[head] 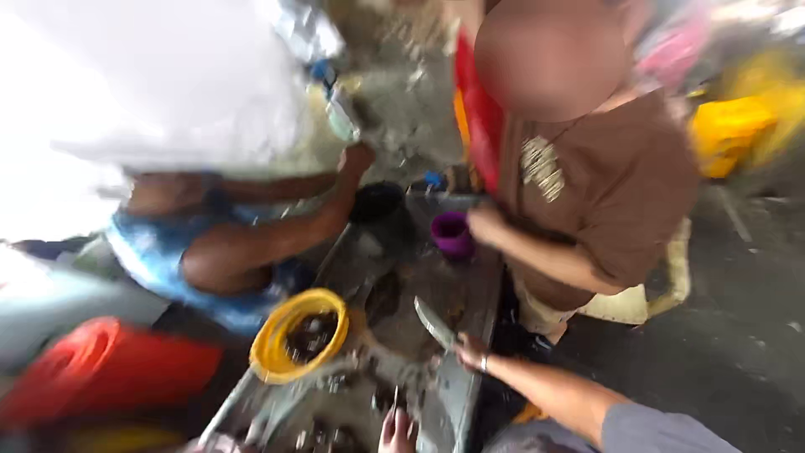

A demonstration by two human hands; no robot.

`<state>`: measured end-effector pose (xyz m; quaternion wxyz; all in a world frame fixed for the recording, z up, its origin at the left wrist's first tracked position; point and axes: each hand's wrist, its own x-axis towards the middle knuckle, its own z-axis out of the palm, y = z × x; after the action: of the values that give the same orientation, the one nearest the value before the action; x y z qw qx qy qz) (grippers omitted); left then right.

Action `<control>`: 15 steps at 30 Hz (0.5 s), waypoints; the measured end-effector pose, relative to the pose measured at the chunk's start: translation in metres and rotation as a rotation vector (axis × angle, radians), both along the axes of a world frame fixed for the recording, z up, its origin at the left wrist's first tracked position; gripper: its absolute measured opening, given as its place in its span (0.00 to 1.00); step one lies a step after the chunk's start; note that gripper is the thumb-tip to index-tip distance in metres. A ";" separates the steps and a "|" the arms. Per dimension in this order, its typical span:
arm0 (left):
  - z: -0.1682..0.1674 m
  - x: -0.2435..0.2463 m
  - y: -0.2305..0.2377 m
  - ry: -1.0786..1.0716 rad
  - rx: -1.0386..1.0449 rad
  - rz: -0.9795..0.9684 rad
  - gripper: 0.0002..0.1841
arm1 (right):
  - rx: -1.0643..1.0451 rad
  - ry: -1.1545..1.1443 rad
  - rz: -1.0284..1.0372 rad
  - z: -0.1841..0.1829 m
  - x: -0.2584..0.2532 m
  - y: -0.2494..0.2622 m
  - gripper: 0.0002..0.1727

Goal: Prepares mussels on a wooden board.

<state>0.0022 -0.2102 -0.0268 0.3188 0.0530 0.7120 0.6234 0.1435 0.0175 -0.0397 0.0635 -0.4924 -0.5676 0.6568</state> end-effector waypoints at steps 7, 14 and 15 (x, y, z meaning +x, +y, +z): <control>-0.002 0.013 -0.038 -0.129 0.012 0.113 0.14 | -0.088 0.033 -0.078 -0.013 -0.044 0.012 0.25; -0.001 0.007 -0.059 -0.278 0.058 0.219 0.12 | -0.129 -0.066 -0.027 -0.030 -0.039 0.004 0.25; 0.002 0.005 -0.057 -0.325 0.089 0.222 0.12 | -0.130 -0.077 0.001 -0.032 -0.026 0.000 0.25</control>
<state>0.0072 -0.2674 -0.0245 0.3564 -0.1130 0.6244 0.6858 0.1171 0.0171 -0.0713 0.0091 -0.5203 -0.5258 0.6729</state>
